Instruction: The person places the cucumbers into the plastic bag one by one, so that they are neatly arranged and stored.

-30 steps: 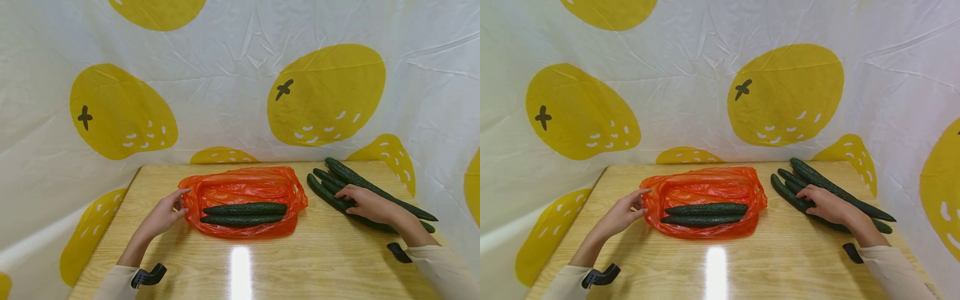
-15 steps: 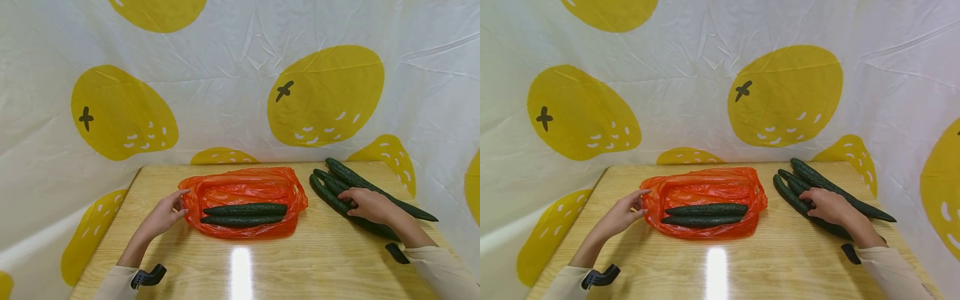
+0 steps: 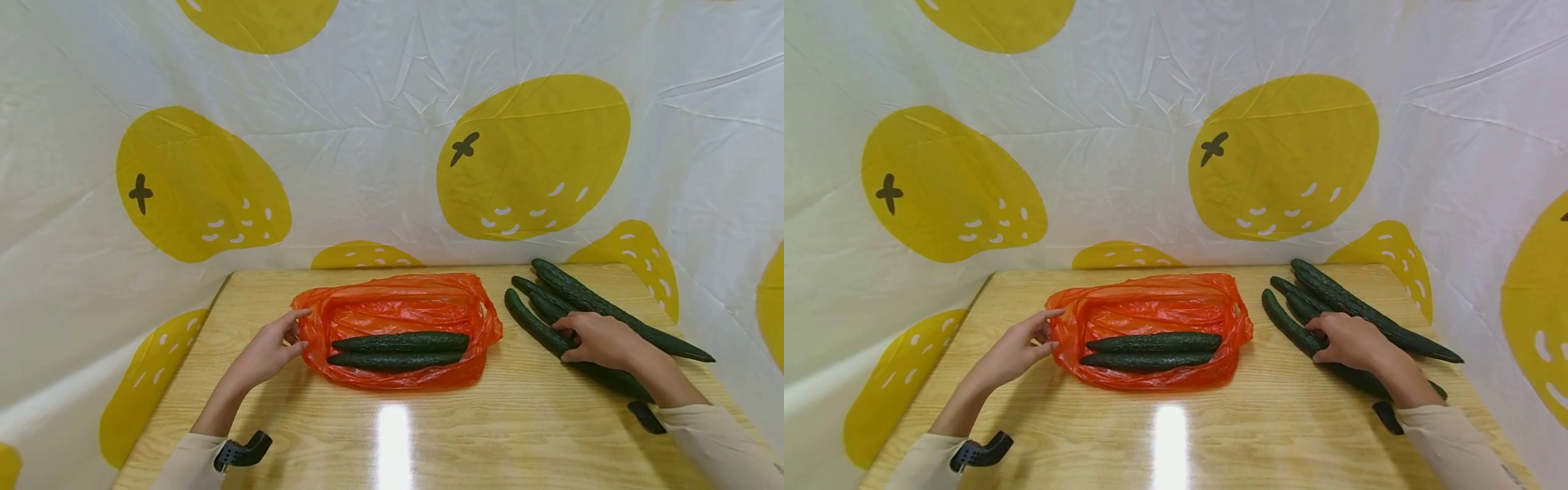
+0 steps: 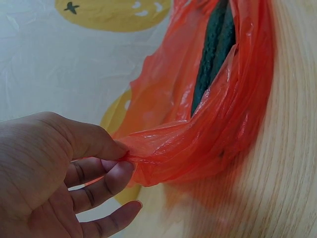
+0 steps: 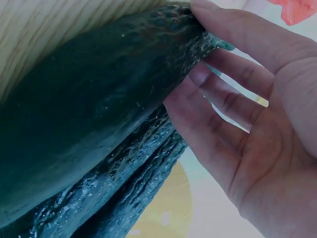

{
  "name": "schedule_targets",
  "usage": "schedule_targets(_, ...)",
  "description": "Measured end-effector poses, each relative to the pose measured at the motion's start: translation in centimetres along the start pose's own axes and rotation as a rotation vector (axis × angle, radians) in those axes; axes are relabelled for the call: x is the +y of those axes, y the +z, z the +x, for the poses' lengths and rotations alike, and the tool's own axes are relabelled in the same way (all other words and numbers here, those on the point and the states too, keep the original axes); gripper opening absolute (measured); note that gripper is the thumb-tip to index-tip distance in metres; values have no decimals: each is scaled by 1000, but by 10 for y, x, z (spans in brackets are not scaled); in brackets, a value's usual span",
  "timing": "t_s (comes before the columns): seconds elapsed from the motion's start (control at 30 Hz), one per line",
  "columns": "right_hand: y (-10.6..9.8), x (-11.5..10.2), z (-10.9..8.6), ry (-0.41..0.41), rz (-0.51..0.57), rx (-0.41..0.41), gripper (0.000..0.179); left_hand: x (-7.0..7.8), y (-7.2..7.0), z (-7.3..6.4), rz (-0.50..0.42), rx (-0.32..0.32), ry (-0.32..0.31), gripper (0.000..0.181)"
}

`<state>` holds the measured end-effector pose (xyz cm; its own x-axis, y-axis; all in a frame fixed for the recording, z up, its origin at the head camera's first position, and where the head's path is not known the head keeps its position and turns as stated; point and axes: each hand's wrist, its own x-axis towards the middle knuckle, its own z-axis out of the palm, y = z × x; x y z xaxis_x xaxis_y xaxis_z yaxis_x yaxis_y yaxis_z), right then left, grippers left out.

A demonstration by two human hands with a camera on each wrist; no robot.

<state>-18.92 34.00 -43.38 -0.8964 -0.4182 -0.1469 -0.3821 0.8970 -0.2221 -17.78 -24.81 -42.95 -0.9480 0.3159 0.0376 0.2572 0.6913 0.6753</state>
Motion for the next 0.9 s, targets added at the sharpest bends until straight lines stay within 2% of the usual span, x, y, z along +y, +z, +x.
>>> schedule_targets(0.37,2,-4,2,26,8,-39,68,1,-1,0,3,0,-20,63)
schedule_targets(0.53,3,-6,0,40,19,-61,69,2,-1,0,5,8,0,62)
schedule_targets(0.67,3,-2,0,42,62,-109,64,2,-1,0,2,9,8,62)
schedule_targets(0.9,-3,3,2,8,79,-179,53,1,-1,-1,-8,5,-16,63)
